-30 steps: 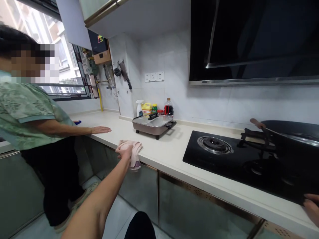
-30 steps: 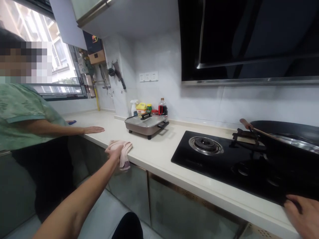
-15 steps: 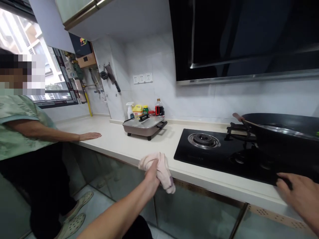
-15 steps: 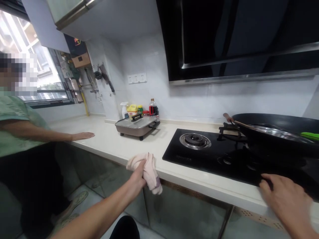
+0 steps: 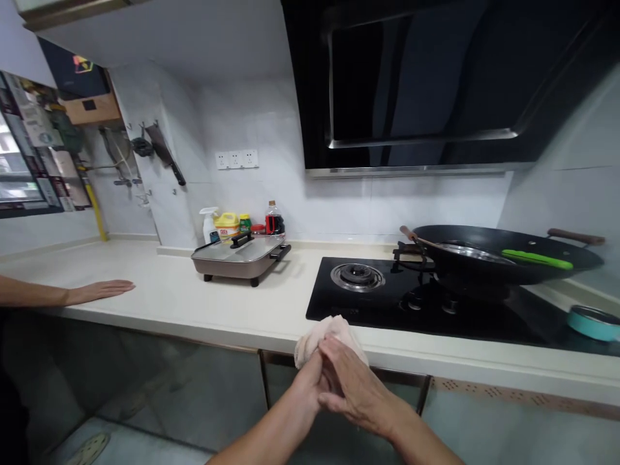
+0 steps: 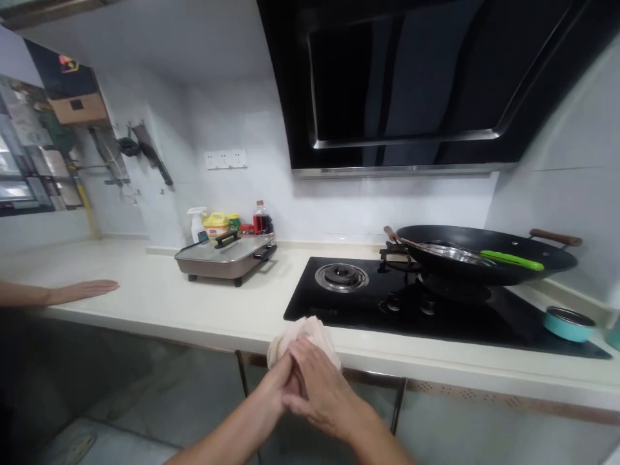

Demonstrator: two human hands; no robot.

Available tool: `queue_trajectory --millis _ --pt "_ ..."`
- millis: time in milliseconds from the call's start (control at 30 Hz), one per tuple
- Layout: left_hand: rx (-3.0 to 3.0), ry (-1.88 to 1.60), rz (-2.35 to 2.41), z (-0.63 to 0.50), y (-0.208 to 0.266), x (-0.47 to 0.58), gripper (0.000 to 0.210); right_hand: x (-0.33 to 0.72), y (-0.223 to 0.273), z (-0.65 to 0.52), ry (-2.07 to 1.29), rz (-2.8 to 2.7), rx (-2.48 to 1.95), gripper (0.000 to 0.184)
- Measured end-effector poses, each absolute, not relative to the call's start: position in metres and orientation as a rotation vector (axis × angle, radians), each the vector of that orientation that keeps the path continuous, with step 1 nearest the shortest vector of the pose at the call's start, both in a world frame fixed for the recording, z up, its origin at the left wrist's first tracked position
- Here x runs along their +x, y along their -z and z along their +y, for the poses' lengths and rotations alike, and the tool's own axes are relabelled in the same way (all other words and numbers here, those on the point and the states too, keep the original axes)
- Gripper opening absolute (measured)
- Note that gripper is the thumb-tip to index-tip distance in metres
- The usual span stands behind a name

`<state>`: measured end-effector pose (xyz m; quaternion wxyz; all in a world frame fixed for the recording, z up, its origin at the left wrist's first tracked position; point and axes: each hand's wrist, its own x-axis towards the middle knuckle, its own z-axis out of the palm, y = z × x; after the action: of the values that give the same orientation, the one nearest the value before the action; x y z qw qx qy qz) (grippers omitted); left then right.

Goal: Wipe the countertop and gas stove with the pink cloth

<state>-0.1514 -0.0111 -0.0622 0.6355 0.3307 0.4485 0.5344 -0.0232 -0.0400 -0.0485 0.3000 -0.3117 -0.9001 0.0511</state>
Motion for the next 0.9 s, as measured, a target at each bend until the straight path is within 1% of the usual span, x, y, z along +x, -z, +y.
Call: queue_trajectory --millis 67,100,167,233,267,333,400,433,500,567,633,700,767,900 --pt "0.649 -1.130 0.899 -0.014 0.057 -0.172 0.034 -0.021 0.050 -0.036 -0.142 -2.487 -0.846 0.103" --pt "0.616 -1.087 0.846 -0.016 0.055 -0.181 0.032 -0.023 0.050 -0.035 -0.123 -2.526 -0.860 0.105" --pt "0.572 -0.999 0.773 -0.020 0.054 -0.196 0.031 -0.031 0.048 -0.030 -0.046 -2.557 -0.921 0.097" --pt "0.606 -0.952 0.781 -0.025 0.056 -0.210 0.029 -0.042 0.044 -0.024 0.047 -2.526 -1.013 0.088" --pt "0.650 -0.933 0.804 -0.027 0.057 -0.218 0.029 -0.048 0.043 -0.021 0.081 -2.499 -1.068 0.086" --pt "0.792 -0.890 0.878 -0.032 0.058 -0.237 0.033 -0.062 0.040 -0.014 0.114 -2.455 -1.189 0.092" --pt "0.975 -0.840 0.996 -0.038 0.056 -0.262 0.043 -0.080 0.039 -0.008 0.139 -2.407 -1.331 0.101" --pt "1.071 -0.824 1.072 -0.040 0.053 -0.275 0.048 -0.090 0.039 -0.005 0.166 -2.376 -1.398 0.101" --pt "1.280 -0.848 1.239 -0.043 0.044 -0.302 0.055 -0.111 0.039 0.001 0.245 -2.302 -1.491 0.092" --pt "1.501 -0.960 1.408 -0.042 0.030 -0.324 0.050 -0.127 0.039 0.008 0.353 -2.257 -1.479 0.074" --pt "1.703 -1.114 1.558 -0.034 0.016 -0.336 0.044 -0.134 0.040 0.015 0.475 -2.251 -1.375 0.054" --pt "1.917 -1.239 1.658 -0.019 0.002 -0.337 0.039 -0.134 0.043 0.019 0.584 -2.257 -1.242 0.042" --pt "2.151 -1.290 1.685 0.001 -0.008 -0.331 0.034 -0.128 0.048 0.020 0.655 -2.249 -1.155 0.041" --pt "2.485 -1.238 1.708 0.051 -0.020 -0.321 0.028 -0.101 0.056 0.017 0.731 -2.208 -1.133 0.044"
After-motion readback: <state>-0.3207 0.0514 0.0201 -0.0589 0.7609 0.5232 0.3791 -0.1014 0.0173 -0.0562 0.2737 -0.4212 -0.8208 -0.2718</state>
